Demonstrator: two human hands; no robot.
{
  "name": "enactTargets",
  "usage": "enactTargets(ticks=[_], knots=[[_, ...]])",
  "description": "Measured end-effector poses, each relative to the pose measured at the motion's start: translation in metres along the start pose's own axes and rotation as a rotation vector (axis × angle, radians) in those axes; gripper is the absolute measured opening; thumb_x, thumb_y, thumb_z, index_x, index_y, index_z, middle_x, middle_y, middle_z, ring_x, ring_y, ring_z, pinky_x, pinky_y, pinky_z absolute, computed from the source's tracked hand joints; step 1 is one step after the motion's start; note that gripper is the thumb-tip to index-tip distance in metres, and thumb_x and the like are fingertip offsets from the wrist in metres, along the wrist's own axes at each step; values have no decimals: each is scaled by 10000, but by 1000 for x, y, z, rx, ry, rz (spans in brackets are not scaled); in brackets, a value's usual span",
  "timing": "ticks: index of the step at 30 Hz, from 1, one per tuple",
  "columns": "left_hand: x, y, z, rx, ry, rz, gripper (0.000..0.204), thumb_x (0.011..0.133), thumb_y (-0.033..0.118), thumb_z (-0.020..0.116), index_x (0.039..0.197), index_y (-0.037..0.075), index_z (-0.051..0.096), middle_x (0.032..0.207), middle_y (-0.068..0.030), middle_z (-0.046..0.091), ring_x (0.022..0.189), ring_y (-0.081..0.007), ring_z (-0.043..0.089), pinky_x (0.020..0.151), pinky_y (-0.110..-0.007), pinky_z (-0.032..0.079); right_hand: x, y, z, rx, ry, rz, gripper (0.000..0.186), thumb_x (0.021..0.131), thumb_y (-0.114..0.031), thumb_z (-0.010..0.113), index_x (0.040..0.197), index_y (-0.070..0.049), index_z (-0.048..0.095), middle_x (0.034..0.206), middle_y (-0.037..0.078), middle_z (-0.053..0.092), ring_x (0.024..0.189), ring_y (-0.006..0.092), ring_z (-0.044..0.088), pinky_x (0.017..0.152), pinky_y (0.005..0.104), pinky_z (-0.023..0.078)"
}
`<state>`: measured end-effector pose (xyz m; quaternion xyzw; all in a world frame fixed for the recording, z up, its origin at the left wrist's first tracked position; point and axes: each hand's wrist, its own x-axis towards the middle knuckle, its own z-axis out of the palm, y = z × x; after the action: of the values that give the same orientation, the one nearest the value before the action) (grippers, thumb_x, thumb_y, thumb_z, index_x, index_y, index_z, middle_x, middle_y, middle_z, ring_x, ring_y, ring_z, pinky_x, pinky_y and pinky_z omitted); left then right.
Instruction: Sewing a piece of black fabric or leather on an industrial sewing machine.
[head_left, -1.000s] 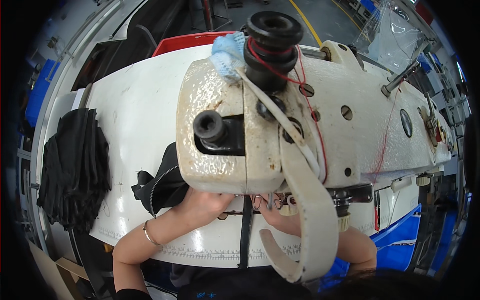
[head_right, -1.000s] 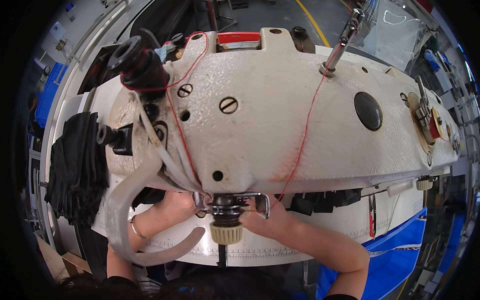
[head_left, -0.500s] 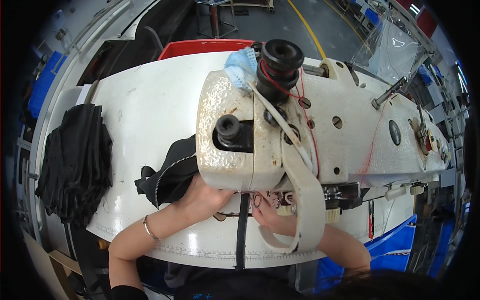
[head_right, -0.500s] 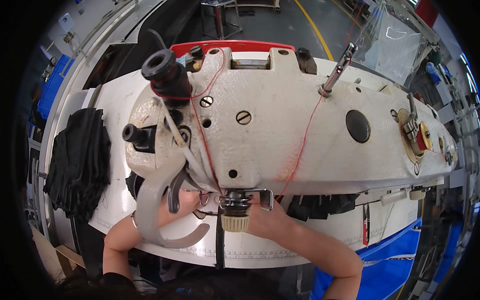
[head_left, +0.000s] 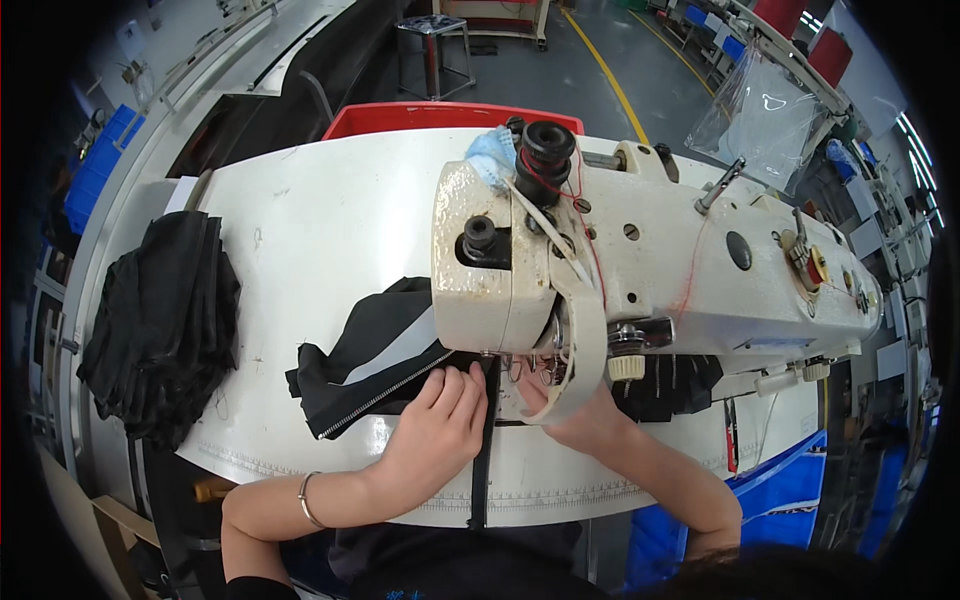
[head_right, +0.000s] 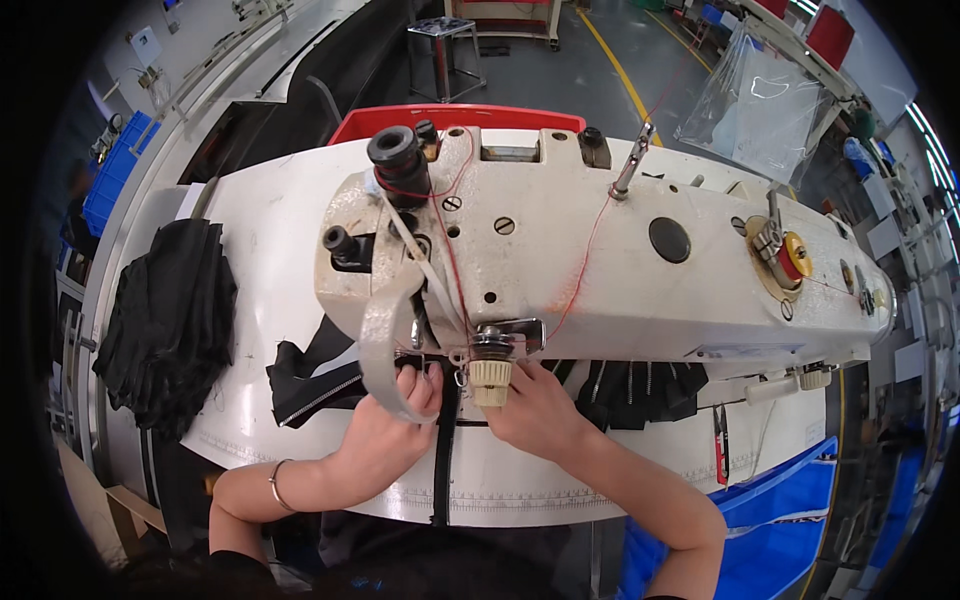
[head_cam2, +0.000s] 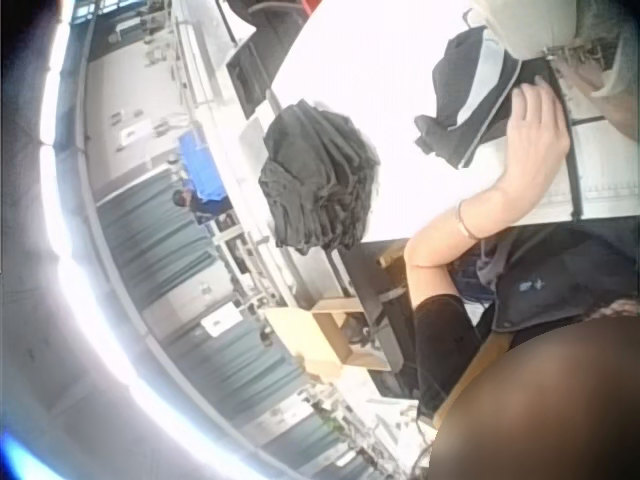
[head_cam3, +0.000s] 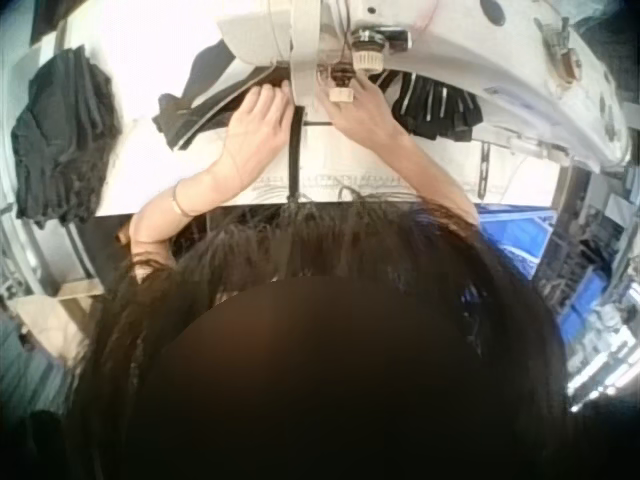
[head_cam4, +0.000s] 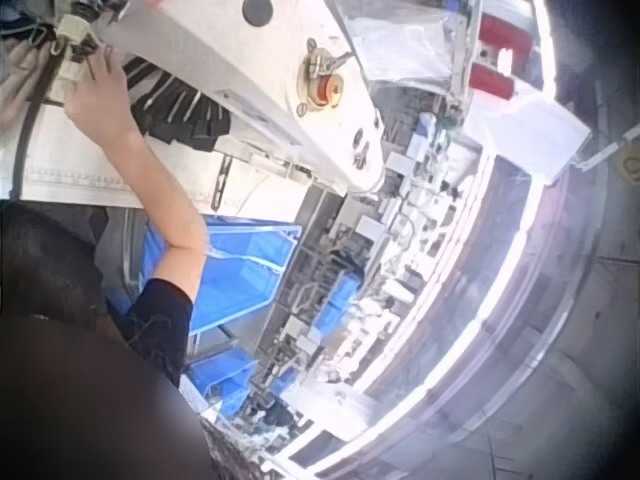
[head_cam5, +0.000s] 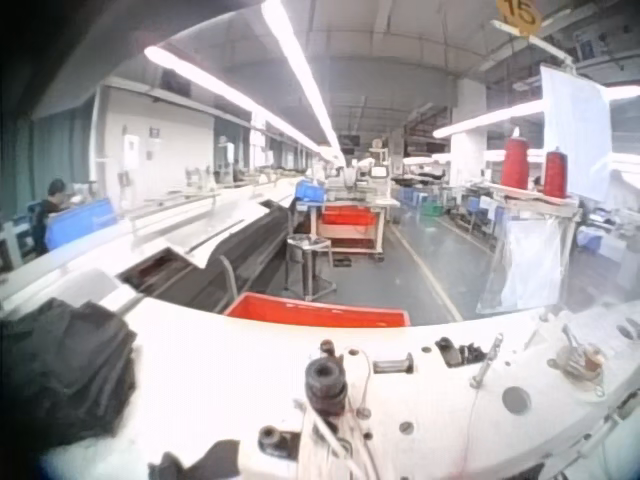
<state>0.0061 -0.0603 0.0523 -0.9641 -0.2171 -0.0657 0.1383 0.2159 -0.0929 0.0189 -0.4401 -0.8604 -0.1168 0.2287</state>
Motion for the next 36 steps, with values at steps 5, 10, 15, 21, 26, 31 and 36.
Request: enactTargets(ticks=[5,10,15,21,26,31,36], knots=[[-5,6,-10,62,160,-42,298,684,100,580,921,-80,606,876,-159,558,836,-284,540,875,-396,444,11,-8,-22,-182,-182,-389,322,758,-156,591,1016,31,645,1003,164,639,998,293,597,887,389,485],[8,-23,-7,-552,359,-198,182,779,133,718,831,24,582,795,-90,542,667,-239,528,559,-331,464,15,-23,-7,-219,-90,-392,278,710,-122,600,944,20,647,924,132,637,934,270,608,834,386,492],[14,-56,-7,-1057,-76,-380,177,797,53,675,962,-8,660,887,-171,628,779,-327,622,655,-351,505,2,-14,11,225,26,-15,256,695,-110,620,942,-42,623,973,90,607,859,210,595,685,326,490],[10,-50,-7,-634,139,-73,287,682,-31,664,967,-8,656,920,-175,607,834,-356,603,683,-380,510,-9,-20,5,167,-36,-71,306,624,-161,636,907,-55,688,808,60,613,801,183,580,540,318,514],[3,-23,8,-294,333,132,225,643,34,626,847,-49,674,945,-104,634,831,-217,602,675,-295,495,-14,-26,-6,-37,-20,-220,357,758,-71,595,1109,-4,608,1131,104,616,1000,150,576,840,337,518],[-1,-15,16,-379,341,77,224,645,30,638,848,-58,673,954,-119,636,823,-230,601,691,-294,489,-12,-34,5,805,-59,114,476,834,42,563,1295,26,445,1301,113,528,1242,174,477,1068,328,348],[0,-12,20,-447,343,10,223,632,24,656,839,-56,678,953,-122,636,824,-236,600,713,-321,491,-6,-29,11,1539,-81,314,430,759,43,574,1180,24,487,1203,136,543,1136,211,503,977,367,395]])
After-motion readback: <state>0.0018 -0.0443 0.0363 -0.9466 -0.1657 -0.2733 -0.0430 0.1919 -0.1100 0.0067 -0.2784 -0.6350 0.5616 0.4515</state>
